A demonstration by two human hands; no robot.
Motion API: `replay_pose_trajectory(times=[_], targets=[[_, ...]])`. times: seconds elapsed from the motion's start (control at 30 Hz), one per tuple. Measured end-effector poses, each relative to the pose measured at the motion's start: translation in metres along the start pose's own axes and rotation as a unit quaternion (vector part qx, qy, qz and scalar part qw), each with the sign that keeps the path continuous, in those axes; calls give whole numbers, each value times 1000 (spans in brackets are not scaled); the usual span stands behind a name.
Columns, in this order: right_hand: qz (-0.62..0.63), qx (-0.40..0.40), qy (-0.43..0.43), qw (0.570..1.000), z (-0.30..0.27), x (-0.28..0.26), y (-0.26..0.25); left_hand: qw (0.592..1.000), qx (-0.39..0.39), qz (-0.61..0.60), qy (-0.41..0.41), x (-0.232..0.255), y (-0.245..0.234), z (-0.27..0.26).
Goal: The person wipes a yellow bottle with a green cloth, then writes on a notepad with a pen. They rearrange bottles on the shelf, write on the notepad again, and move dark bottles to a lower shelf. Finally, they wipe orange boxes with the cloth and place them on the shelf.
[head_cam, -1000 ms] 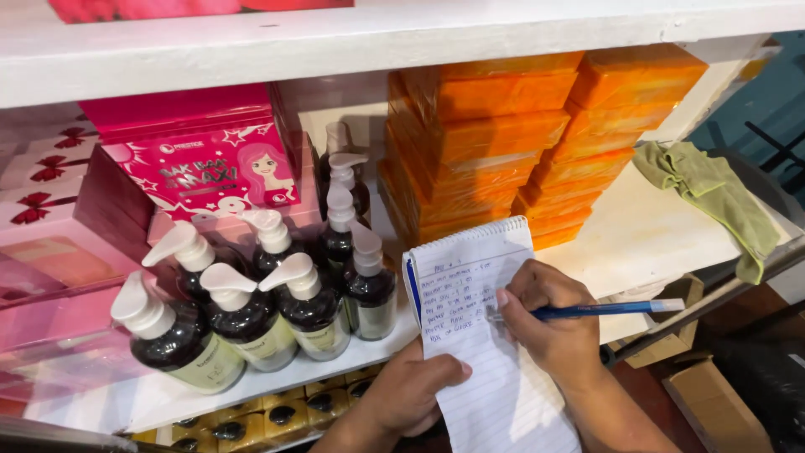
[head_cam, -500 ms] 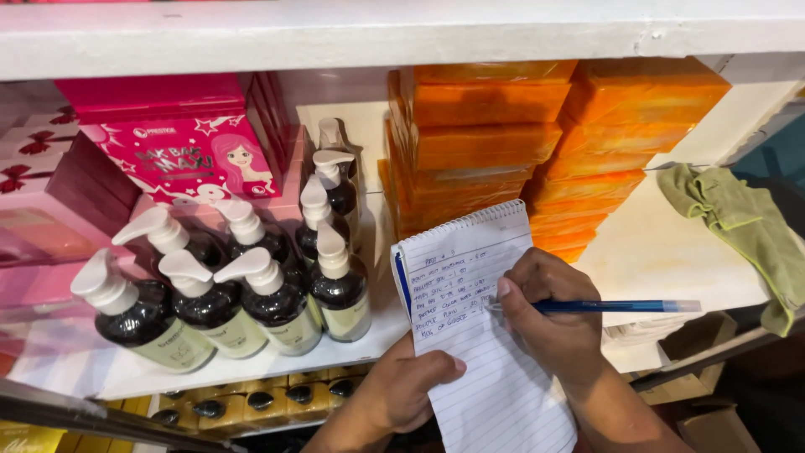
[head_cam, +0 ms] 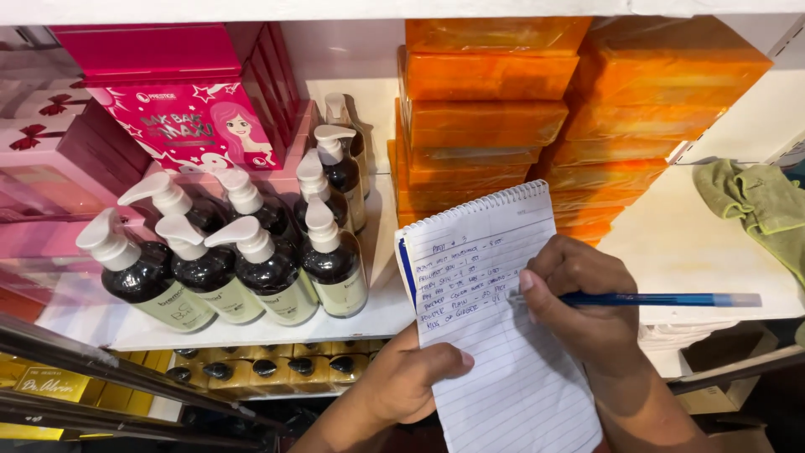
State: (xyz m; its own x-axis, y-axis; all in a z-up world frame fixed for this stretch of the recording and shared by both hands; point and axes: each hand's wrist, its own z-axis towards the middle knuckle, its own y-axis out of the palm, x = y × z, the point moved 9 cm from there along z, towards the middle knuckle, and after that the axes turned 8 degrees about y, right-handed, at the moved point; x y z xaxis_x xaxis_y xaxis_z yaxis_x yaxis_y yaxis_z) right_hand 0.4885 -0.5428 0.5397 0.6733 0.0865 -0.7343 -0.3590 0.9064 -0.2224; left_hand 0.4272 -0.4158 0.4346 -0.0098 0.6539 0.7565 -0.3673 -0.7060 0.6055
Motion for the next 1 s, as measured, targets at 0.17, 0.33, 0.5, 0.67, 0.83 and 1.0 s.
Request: replay_pose_trajectory(times=[0.17, 0.33, 0.5, 0.67, 0.83, 1.0], targets=[[11, 36, 23, 999, -6, 12, -7, 1000, 1, 3, 17, -2, 3, -2], [-6, 38, -6, 999, -7, 9, -8, 999, -6, -17, 32, -1, 8, -4], [13, 30, -21, 999, -4, 11, -7, 999, -4, 23, 39, -2, 3, -6], [40, 15, -3, 999, -1, 17, -3, 999, 25, 16, 37, -5, -3, -7], [47, 2, -8, 999, -2, 21, -1, 998, 30, 27, 49, -5, -6, -9], [43, 5, 17, 999, -2, 27, 3, 998, 41, 30, 24, -12, -10, -13]])
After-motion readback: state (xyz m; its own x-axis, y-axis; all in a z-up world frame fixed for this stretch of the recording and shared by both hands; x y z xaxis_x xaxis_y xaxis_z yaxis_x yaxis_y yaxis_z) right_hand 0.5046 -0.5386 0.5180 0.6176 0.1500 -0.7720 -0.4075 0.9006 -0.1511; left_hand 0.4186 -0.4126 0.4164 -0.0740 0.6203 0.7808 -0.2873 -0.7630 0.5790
